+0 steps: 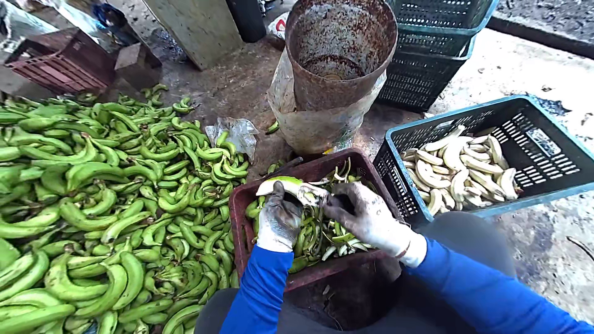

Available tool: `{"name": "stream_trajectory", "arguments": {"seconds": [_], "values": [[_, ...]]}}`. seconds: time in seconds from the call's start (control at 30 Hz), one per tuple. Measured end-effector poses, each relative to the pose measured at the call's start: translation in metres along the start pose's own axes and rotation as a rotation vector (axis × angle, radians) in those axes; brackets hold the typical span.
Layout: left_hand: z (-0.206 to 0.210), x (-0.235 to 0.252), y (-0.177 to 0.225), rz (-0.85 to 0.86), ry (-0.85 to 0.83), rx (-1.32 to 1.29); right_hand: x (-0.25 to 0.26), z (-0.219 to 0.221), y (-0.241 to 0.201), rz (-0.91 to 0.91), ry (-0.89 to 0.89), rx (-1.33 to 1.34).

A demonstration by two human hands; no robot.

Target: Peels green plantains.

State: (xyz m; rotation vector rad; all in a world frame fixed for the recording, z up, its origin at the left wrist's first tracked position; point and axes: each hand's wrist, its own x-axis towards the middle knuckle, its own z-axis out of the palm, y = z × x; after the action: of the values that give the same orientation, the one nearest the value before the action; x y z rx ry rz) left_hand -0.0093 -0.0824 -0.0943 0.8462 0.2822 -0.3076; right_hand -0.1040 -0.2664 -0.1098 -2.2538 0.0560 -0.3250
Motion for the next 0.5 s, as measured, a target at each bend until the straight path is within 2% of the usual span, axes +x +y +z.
{"name": "stream_trajectory", "arguments": {"seconds": [0.07,0.13,0.2,0.27,0.33,0.4,0.43,0.5], "values": [[-0.001,0.002,0.001,0.023,0.014,-0.027,-0.005,0.005,-0.002,-0.048,-0.032,-0.042],[0.0,-0.001,0.001,0.02,-0.003,0.054,-0.002,0.005,0.001,-0.112,-0.033,-0.069],[0.001,-0.008,0.004,-0.039,-0.091,0.198,0.005,0.0,0.005,-0.158,-0.024,-0.07],[0.0,-0.014,0.012,-0.19,-0.278,0.308,0.016,-0.009,0.009,-0.154,-0.029,-0.045],[-0.01,-0.008,0.018,-0.383,-0.493,0.334,0.032,-0.018,0.017,-0.08,-0.06,-0.044],[-0.015,-0.003,0.016,-0.488,-0.584,0.341,0.047,-0.022,0.027,0.05,-0.117,-0.058],[-0.014,-0.002,0.014,-0.501,-0.607,0.339,0.052,-0.024,0.032,0.108,-0.121,-0.061],[-0.007,-0.005,0.011,-0.415,-0.571,0.365,0.053,-0.027,0.034,0.192,-0.076,-0.064]]}}
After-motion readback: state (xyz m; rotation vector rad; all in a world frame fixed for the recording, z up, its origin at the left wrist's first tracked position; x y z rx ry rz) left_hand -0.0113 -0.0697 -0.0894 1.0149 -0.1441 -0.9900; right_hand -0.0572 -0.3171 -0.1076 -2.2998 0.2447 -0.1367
